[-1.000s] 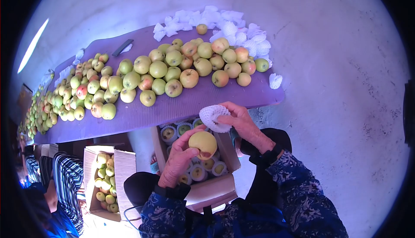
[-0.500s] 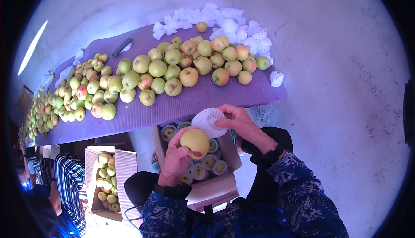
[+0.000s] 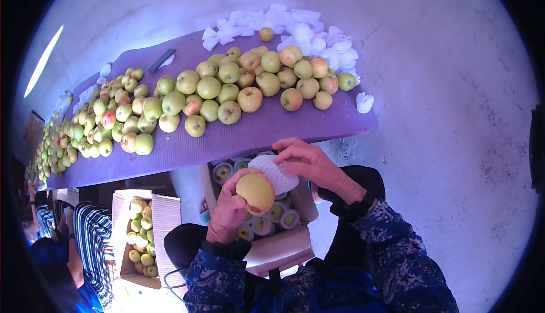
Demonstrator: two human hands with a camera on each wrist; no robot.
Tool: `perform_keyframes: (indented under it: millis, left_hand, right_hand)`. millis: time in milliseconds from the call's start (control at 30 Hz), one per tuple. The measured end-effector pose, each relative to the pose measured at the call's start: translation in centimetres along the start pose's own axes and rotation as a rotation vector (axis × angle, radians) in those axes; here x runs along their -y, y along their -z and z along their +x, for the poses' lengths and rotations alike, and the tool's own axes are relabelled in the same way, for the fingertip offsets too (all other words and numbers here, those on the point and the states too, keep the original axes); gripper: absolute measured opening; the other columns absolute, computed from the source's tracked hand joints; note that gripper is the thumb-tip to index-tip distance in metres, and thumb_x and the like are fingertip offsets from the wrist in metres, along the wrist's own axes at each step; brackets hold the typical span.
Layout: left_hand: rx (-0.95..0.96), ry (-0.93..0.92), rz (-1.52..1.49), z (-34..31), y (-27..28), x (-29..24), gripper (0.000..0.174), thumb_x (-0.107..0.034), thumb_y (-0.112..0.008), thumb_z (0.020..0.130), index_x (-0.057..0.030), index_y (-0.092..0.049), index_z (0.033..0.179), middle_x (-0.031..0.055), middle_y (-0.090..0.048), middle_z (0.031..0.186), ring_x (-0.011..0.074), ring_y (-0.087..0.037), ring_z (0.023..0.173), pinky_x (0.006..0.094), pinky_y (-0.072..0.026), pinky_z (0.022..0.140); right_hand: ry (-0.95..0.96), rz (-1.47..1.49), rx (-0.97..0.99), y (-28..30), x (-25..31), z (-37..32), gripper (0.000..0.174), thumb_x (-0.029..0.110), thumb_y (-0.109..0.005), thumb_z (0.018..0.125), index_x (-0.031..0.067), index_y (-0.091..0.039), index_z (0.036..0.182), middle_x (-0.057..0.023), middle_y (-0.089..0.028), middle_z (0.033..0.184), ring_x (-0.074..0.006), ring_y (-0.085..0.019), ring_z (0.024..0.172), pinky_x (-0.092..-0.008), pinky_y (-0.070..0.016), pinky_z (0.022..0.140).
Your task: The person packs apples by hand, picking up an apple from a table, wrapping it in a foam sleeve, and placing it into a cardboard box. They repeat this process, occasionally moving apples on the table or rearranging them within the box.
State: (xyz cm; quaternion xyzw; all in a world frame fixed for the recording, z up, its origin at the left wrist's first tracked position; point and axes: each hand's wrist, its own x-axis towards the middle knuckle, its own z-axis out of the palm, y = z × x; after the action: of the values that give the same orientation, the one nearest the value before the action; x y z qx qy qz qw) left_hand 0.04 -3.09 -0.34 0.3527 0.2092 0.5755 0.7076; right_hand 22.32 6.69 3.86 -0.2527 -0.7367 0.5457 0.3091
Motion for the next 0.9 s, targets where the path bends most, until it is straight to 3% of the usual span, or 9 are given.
perform_keyframes:
  millis: [67,167,233,333,467,600,667,767,900]
  left_hand:
    - [-0.010,-0.010,0.022,0.0,0.1,-0.1,0.081,-0.038,-0.084,0.065,0.0020,-0.050,0.127,0.0103,-0.063,0.112,0.0222,-0.063,0.104,0.0354,-0.0490,0.094]
    - [-0.064,-0.048,0.076,0.2,-0.1,-0.1,0.087,-0.048,-0.086,0.062,0.0021,-0.048,0.122,0.0108,-0.061,0.104,0.0274,-0.066,0.091,0.0415,-0.0561,0.080]
    - [-0.071,-0.036,0.075,0.3,-0.4,-0.2,0.088,-0.047,-0.086,0.062,0.0024,-0.048,0.123,0.0109,-0.061,0.105,0.0268,-0.066,0.092,0.0416,-0.0560,0.080]
    - [-0.050,-0.018,0.088,0.2,-0.8,-0.5,0.087,-0.045,-0.085,0.063,0.0023,-0.047,0.125,0.0113,-0.062,0.107,0.0260,-0.066,0.093,0.0410,-0.0556,0.082]
    - [0.061,0.054,0.074,0.1,-1.0,-1.0,0.073,-0.031,-0.078,0.068,0.0014,-0.050,0.128,0.0095,-0.061,0.115,0.0195,-0.060,0.106,0.0326,-0.0471,0.095]
    - [0.073,0.042,0.037,0.1,-1.6,-1.2,0.067,-0.024,-0.075,0.070,0.0013,-0.051,0.128,0.0091,-0.060,0.117,0.0188,-0.059,0.109,0.0322,-0.0454,0.097]
    - [0.079,0.052,0.059,0.1,-1.9,-1.3,0.072,-0.031,-0.079,0.069,0.0010,-0.051,0.127,0.0096,-0.061,0.115,0.0194,-0.061,0.106,0.0326,-0.0471,0.095]
    - [0.093,0.088,0.122,0.1,-2.1,-1.5,0.071,-0.030,-0.079,0.068,0.0004,-0.052,0.127,0.0084,-0.062,0.115,0.0186,-0.061,0.106,0.0320,-0.0463,0.096]
    - [0.079,0.126,0.202,-0.1,-2.6,-2.0,0.067,-0.024,-0.075,0.068,0.0003,-0.053,0.126,0.0076,-0.061,0.115,0.0178,-0.060,0.107,0.0316,-0.0455,0.097]
  right_hand:
    - [-0.024,0.048,0.049,0.1,-0.2,0.0,0.020,0.007,-0.064,0.084,0.0051,-0.066,0.104,-0.0070,-0.052,0.124,-0.0118,-0.054,0.101,-0.0262,-0.0468,0.085]
    - [-0.030,0.099,0.083,0.0,-1.2,-0.1,0.018,0.006,-0.063,0.086,0.0038,-0.065,0.103,-0.0054,-0.056,0.119,-0.0100,-0.055,0.098,-0.0249,-0.0464,0.084]
    - [-0.097,0.176,0.062,-0.6,-1.2,-0.2,0.018,0.006,-0.063,0.086,0.0030,-0.062,0.104,-0.0050,-0.058,0.114,-0.0099,-0.056,0.095,-0.0244,-0.0468,0.083]
    - [-0.142,0.398,-0.132,-1.7,-1.1,-0.1,0.022,0.005,-0.065,0.085,0.0039,-0.055,0.105,-0.0059,-0.061,0.106,-0.0108,-0.058,0.091,-0.0232,-0.0472,0.079]
    - [-0.309,0.352,-0.071,-0.8,-1.8,-0.2,0.029,0.000,-0.064,0.081,0.0048,-0.049,0.105,-0.0086,-0.062,0.103,-0.0125,-0.060,0.091,-0.0252,-0.0493,0.077]
    - [-0.377,0.547,-0.049,-0.5,-1.1,0.1,0.038,-0.006,-0.060,0.076,0.0030,-0.051,0.112,-0.0084,-0.063,0.102,-0.0148,-0.063,0.090,-0.0280,-0.0513,0.078]
    - [-0.406,0.621,-0.074,-1.4,1.2,0.5,0.043,-0.009,-0.057,0.074,0.0011,-0.054,0.115,-0.0066,-0.064,0.097,-0.0164,-0.064,0.086,-0.0290,-0.0520,0.078]
    - [-0.430,0.582,0.022,-0.1,-1.9,0.3,0.033,-0.009,-0.057,0.073,0.0007,-0.057,0.104,-0.0054,-0.065,0.093,-0.0157,-0.063,0.084,-0.0287,-0.0513,0.076]
    - [-0.301,0.084,-0.050,0.2,-2.6,0.6,0.022,-0.008,-0.057,0.070,0.0011,-0.057,0.089,-0.0054,-0.065,0.086,-0.0157,-0.061,0.078,-0.0298,-0.0493,0.071]
